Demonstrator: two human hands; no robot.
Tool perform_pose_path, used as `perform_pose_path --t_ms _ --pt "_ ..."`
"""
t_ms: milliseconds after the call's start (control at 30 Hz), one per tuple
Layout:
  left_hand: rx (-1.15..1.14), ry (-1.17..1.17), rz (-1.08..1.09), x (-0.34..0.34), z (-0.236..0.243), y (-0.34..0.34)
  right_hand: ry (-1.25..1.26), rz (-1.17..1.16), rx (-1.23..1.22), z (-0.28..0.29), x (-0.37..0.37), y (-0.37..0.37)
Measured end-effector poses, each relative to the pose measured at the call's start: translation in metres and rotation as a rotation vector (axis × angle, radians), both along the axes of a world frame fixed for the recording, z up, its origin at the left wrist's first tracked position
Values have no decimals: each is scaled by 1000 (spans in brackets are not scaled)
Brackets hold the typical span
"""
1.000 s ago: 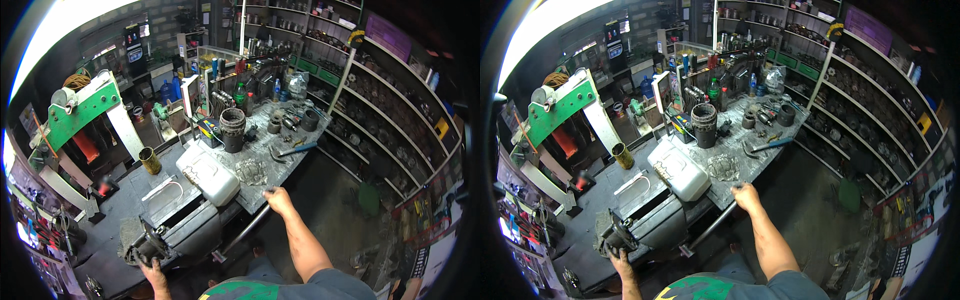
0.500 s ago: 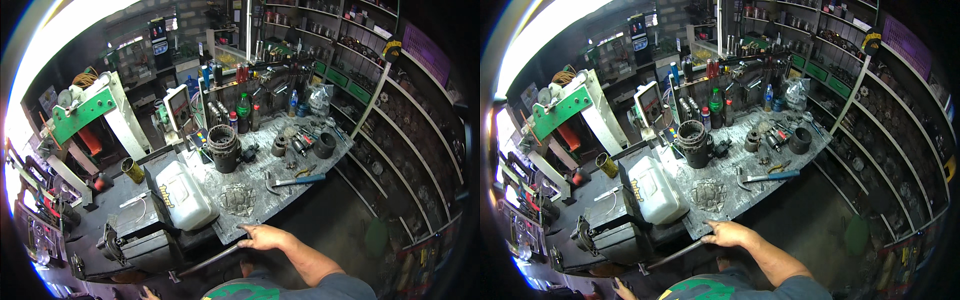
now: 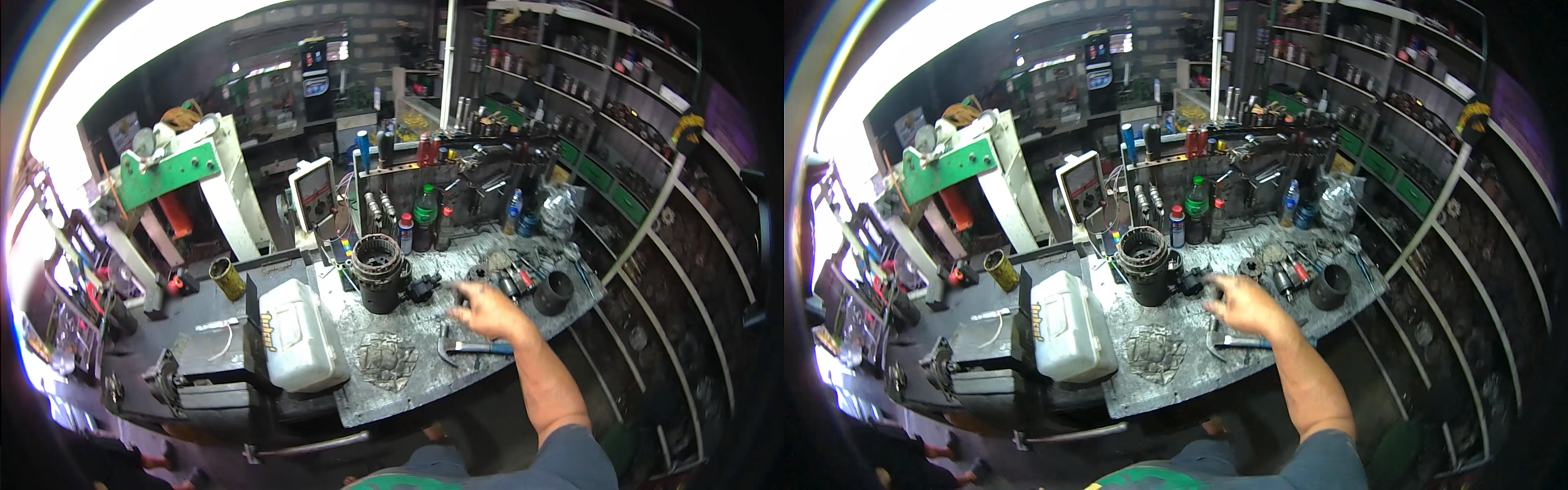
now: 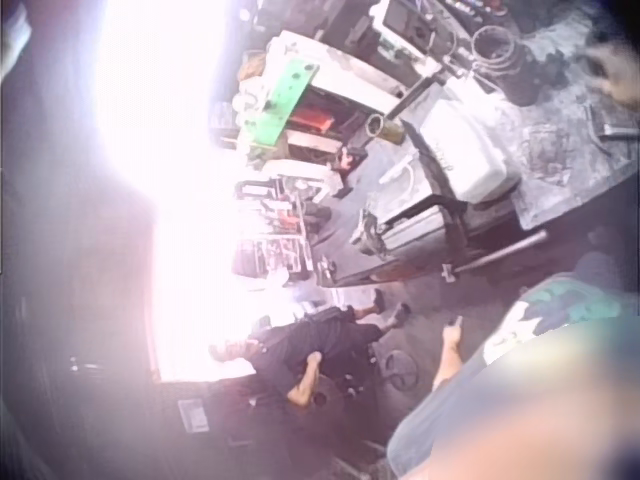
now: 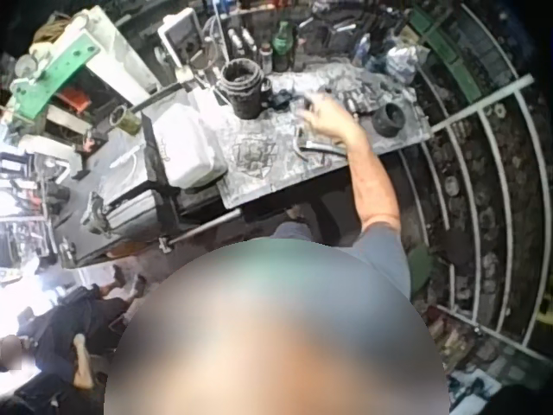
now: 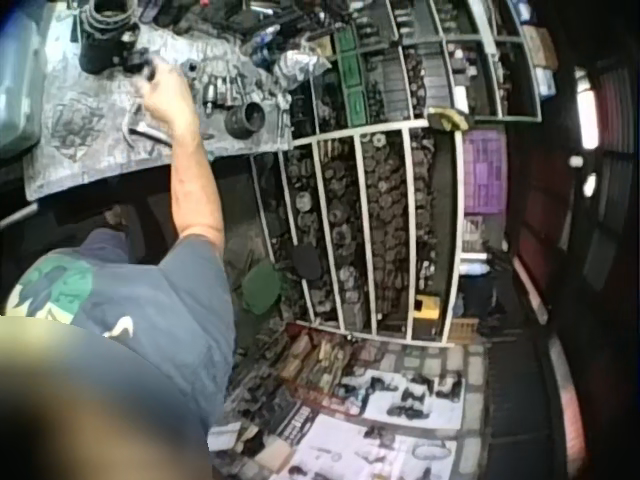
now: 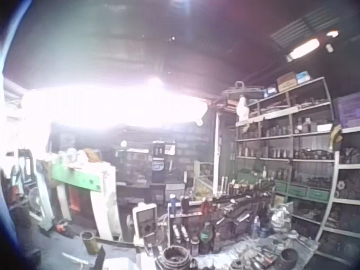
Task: The person disassembles a motorcycle engine component on a workbench, using pliers and a hammer to remove parts. They then move to a motorcycle on a lift and attach a part to the underside of the vehicle.
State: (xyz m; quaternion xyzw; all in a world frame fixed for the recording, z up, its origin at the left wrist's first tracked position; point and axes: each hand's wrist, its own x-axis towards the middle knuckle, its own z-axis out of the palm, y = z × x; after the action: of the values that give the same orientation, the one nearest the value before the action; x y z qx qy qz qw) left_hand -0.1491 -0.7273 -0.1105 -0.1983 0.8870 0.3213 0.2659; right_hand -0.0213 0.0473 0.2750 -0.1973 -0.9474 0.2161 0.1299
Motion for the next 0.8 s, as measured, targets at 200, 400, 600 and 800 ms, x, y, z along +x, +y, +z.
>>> perform_pose_path --t_ms 200,400,600,800 --pt "-109 128 77 159 29 80 609 220 49 79 -158 133" --pt "46 -200 96 249 83 208 632 327 418 141 -335 187" --pt "-68 87 195 285 83 238 94 414 614 176 -390 208" --pt "-161 123 18 266 184 280 769 437 441 274 -302 230"
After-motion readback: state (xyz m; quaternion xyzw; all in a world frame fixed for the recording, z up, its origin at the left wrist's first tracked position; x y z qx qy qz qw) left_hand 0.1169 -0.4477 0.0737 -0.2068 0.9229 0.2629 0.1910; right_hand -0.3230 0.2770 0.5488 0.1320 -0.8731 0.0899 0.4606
